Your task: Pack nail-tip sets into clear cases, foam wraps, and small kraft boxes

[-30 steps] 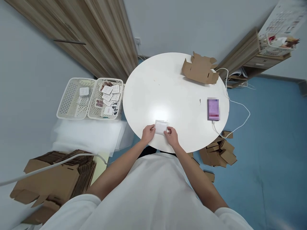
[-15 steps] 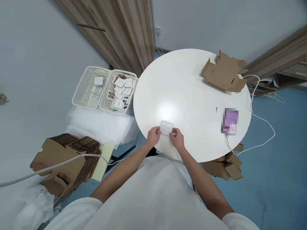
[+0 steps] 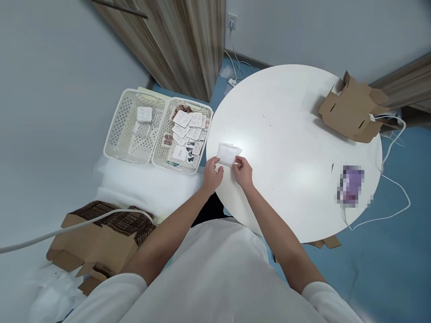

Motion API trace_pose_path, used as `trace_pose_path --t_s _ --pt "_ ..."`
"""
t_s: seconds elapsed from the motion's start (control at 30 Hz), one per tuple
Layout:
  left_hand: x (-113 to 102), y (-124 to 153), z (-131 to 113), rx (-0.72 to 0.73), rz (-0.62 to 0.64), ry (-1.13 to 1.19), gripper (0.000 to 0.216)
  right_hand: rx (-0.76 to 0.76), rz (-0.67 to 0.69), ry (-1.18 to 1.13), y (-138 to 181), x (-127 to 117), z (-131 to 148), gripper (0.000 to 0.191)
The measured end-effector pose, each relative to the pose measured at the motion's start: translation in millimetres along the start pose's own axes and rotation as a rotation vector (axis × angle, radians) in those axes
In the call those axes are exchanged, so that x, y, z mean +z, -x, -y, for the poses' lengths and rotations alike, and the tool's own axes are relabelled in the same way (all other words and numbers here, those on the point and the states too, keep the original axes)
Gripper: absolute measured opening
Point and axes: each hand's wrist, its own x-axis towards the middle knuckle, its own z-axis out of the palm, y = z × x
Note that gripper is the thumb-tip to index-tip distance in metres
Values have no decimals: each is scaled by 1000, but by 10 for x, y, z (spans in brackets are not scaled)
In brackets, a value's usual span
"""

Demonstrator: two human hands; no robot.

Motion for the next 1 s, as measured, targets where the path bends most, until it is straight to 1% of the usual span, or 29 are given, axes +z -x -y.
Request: trace_pose_path --t_s 0.13,0.3,0.43,0.63,0.77,0.83,1.0 --pt "-38 -152 -9 42 5 -19 44 -23 -7 -46 -168 156 137 40" --pt "-17 -141 -44 70 42 3 53 -27 6 -81 -193 186 160 45" --pt "-37 -123 -37 81 64 16 53 -30 4 -93 -183 194 171 47" --pt "-82 -172 -28 87 60 16 51 -31 -2 -105 -223 241 199 49" --pt "-85 -172 -27 68 67 17 51 -52 4 -128 -177 256 175 52" --pt "-83 -168 -20 53 60 19 52 -67 -15 -133 -128 257 140 54" --pt "-72 -149 6 39 43 28 55 -55 -68 -146 22 209 36 49"
